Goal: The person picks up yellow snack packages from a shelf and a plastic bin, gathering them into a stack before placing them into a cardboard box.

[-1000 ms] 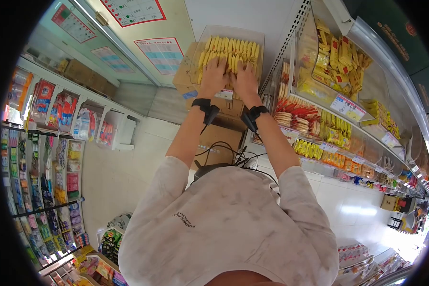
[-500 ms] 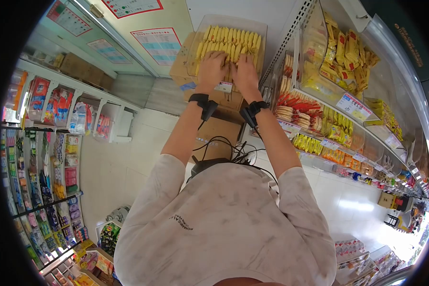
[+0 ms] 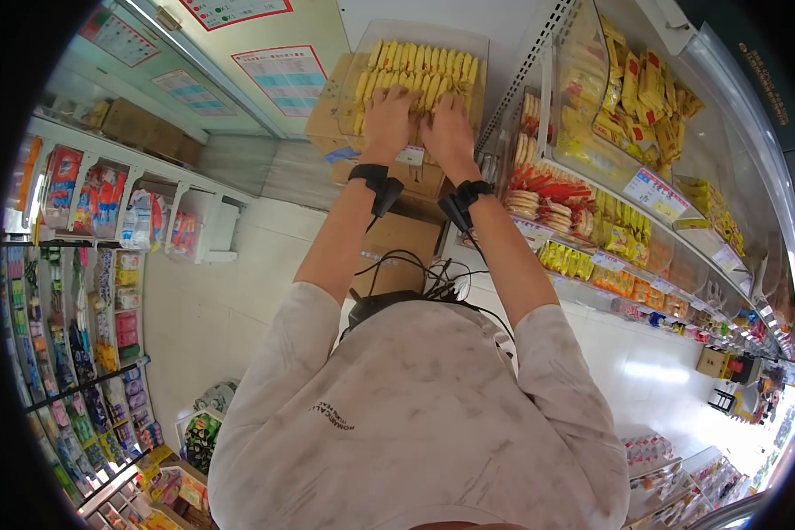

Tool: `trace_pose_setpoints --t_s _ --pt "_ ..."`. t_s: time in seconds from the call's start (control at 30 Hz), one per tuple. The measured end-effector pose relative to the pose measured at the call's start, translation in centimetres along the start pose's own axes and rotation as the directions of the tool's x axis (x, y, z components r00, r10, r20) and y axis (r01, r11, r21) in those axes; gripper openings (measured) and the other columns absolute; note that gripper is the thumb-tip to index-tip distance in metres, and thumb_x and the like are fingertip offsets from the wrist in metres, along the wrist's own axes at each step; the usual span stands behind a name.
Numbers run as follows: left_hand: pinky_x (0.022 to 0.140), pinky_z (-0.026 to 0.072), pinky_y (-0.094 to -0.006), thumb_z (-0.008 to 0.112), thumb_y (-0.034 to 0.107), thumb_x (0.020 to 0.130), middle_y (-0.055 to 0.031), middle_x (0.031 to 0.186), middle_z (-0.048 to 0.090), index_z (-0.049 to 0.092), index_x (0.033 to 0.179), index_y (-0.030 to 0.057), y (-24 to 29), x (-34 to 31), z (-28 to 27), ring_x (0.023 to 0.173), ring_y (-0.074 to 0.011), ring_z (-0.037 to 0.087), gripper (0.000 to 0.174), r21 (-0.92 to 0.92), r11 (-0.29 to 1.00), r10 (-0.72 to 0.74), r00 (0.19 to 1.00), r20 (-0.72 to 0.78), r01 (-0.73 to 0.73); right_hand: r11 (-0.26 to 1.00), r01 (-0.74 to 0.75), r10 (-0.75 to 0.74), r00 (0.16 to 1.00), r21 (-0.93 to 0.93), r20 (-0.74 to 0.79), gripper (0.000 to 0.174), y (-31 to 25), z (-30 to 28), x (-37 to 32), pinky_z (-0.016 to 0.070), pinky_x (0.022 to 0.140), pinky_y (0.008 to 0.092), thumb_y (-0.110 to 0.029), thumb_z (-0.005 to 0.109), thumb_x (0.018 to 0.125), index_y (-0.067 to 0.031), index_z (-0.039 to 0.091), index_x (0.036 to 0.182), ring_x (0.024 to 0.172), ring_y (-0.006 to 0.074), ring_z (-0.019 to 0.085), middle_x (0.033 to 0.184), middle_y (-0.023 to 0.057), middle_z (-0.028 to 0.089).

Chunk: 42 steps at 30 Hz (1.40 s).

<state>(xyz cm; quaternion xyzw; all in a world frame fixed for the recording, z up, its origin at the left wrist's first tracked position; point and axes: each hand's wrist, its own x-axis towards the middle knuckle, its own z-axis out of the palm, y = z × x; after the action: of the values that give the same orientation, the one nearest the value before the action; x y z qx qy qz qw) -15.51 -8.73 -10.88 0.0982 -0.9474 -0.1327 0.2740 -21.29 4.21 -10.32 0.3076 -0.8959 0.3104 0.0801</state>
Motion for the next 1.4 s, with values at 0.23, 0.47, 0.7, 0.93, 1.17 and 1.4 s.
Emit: trace_pose_setpoints --t_s 0.23,0.47,0.7,0.93,1.17,1.4 --pt "0.099 0.0433 -0.0472 0.072 0.020 0.086 -0.0063 0.124 0.062 0.066 0.133 0.0210 0.5 0.1 0.1 0.116 -0.0325 0.053 0.048 0.040 0.999 -0.003 1.000 -0.007 0.003 0.999 -0.035 0.035 0.999 -0.039 -0.014 0.040 -0.3 0.0 0.0 0.0585 0.082 0.0484 -0.016 0.064 0.087 0.0055 0.050 0.117 0.110 0.0403 0.062 0.114 0.0239 0.057" --pt "0.103 0.0412 -0.0470 0.071 0.021 0.086 -0.0085 0.130 0.061 0.066 0.135 0.0287 -0.2 -0.3 0.4 0.120 -0.0331 0.052 0.049 -0.003 0.998 0.068 0.997 -0.034 -0.068 0.999 -0.038 0.038 0.999 -0.031 -0.005 0.038 -0.2 0.1 0.0 0.0582 0.084 0.0481 -0.016 0.063 0.088 0.0037 0.051 0.118 0.109 0.0386 0.063 0.113 0.0228 0.060" --pt "0.107 0.0393 -0.0473 0.069 0.019 0.087 -0.0101 0.133 0.060 0.068 0.133 0.0303 0.3 -0.3 0.2 0.126 -0.0348 0.049 0.047 0.017 0.999 0.048 0.999 0.000 -0.048 0.998 -0.050 0.052 0.997 -0.036 0.053 0.042 -0.3 -0.2 0.1 0.0566 0.087 0.0484 -0.014 0.064 0.086 0.0045 0.051 0.122 0.111 0.0385 0.063 0.114 0.0214 0.062" --pt "0.110 0.0378 -0.0473 0.069 0.019 0.084 -0.0120 0.132 0.062 0.063 0.134 0.0092 -0.4 -0.2 1.2 0.130 -0.0334 0.050 0.051 -0.073 0.996 0.043 0.998 -0.055 -0.047 0.999 -0.023 0.022 1.000 -0.038 -0.002 0.042 0.1 0.4 0.0 0.0555 0.089 0.0488 -0.014 0.063 0.086 0.0049 0.053 0.123 0.119 0.0401 0.056 0.125 0.0217 0.054" --pt "0.110 0.0391 -0.0464 0.070 0.019 0.084 -0.0127 0.129 0.063 0.063 0.129 0.0047 -0.6 -0.1 1.3 0.127 -0.0335 0.053 0.047 -0.064 0.995 0.078 0.995 -0.068 -0.082 0.998 0.009 -0.012 0.998 -0.062 -0.062 0.040 0.3 0.8 0.1 0.0551 0.090 0.0467 -0.011 0.064 0.083 0.0055 0.053 0.118 0.120 0.0389 0.053 0.123 0.0206 0.050" --pt "0.107 0.0394 -0.0514 0.064 0.032 0.094 -0.0220 0.128 0.059 0.061 0.131 0.0016 1.1 -0.1 0.4 0.126 -0.0420 0.049 0.048 0.074 0.985 -0.133 0.954 -0.270 0.158 0.998 0.026 -0.030 0.997 -0.063 -0.072 0.039 -0.1 0.1 -0.1 0.0560 0.089 0.0461 -0.009 0.065 0.082 0.0058 0.053 0.116 0.122 0.0386 0.050 0.125 0.0210 0.048"
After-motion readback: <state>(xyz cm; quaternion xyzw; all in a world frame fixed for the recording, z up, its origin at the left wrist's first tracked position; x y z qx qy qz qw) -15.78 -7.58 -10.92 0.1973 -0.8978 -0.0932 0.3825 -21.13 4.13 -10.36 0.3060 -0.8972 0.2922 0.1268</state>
